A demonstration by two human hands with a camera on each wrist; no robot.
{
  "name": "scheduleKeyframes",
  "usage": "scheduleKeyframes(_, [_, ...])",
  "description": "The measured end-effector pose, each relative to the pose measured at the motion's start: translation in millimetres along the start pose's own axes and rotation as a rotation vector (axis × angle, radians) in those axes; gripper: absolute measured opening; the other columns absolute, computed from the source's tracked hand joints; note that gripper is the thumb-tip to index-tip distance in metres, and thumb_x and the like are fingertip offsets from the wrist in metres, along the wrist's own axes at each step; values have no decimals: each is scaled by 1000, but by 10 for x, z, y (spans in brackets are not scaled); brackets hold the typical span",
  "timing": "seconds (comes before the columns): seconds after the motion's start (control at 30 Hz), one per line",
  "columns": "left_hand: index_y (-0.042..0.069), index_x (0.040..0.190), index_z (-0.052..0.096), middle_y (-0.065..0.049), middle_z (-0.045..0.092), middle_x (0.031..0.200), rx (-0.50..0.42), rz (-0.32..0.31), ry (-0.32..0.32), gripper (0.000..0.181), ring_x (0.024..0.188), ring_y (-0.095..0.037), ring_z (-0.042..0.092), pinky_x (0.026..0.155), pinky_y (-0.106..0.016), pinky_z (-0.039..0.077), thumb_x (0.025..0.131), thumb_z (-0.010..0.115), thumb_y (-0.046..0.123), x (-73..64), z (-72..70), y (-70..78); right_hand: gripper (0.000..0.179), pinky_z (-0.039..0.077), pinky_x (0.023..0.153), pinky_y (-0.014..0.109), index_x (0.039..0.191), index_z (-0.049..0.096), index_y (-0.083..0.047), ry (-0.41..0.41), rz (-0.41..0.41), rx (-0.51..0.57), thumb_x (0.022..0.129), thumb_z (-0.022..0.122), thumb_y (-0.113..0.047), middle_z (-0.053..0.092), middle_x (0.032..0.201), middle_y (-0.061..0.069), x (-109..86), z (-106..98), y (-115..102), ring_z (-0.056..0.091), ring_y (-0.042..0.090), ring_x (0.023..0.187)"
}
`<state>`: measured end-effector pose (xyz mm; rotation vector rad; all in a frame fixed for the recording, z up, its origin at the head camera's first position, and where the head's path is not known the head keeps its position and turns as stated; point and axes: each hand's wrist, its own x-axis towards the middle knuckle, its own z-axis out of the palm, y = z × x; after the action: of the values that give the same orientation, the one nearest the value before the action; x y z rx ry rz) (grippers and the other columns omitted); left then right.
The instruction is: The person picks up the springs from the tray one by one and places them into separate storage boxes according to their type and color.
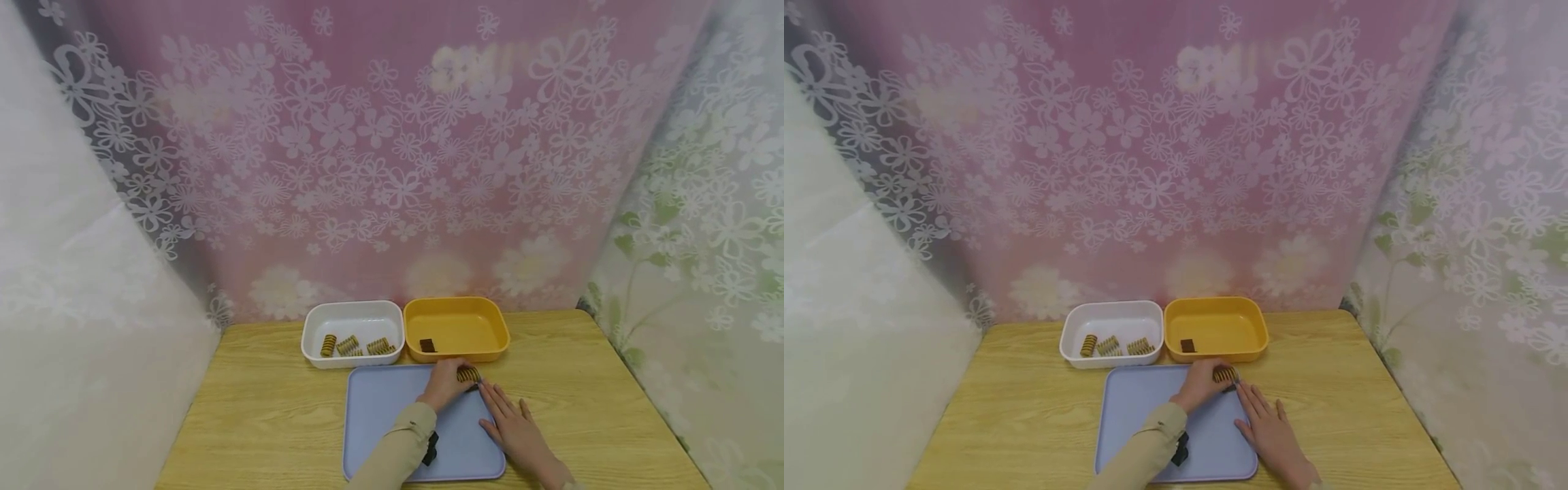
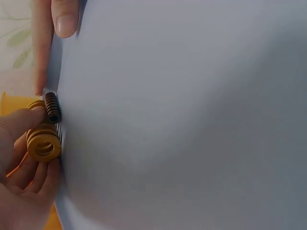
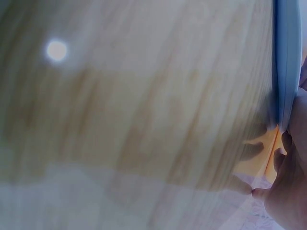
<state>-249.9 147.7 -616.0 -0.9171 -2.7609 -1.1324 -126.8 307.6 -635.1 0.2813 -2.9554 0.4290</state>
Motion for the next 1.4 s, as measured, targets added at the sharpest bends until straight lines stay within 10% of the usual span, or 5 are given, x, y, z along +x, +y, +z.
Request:
scheduleKeyframes(0.73, [14, 112, 72, -1, 72, 106, -261, -19, 55, 34, 95, -12, 65, 83, -20, 52, 81, 85, 10, -162, -414, 109, 65, 29, 105, 76, 155, 41, -10, -19, 8, -13, 99, 64, -34, 40, 160, 9, 13, -31, -20, 40, 34, 145])
scheduleKeyframes(1.4, [13, 113, 69, -2, 71, 106, -248, 1, 156, 35, 95, -17, 65, 84, -28, 55, 81, 84, 10, -224, -879, -109, 64, 32, 103, 76, 153, 44, -9, 16, -11, -2, 98, 66, -34, 42, 159, 10, -2, -18, -29, 43, 35, 143])
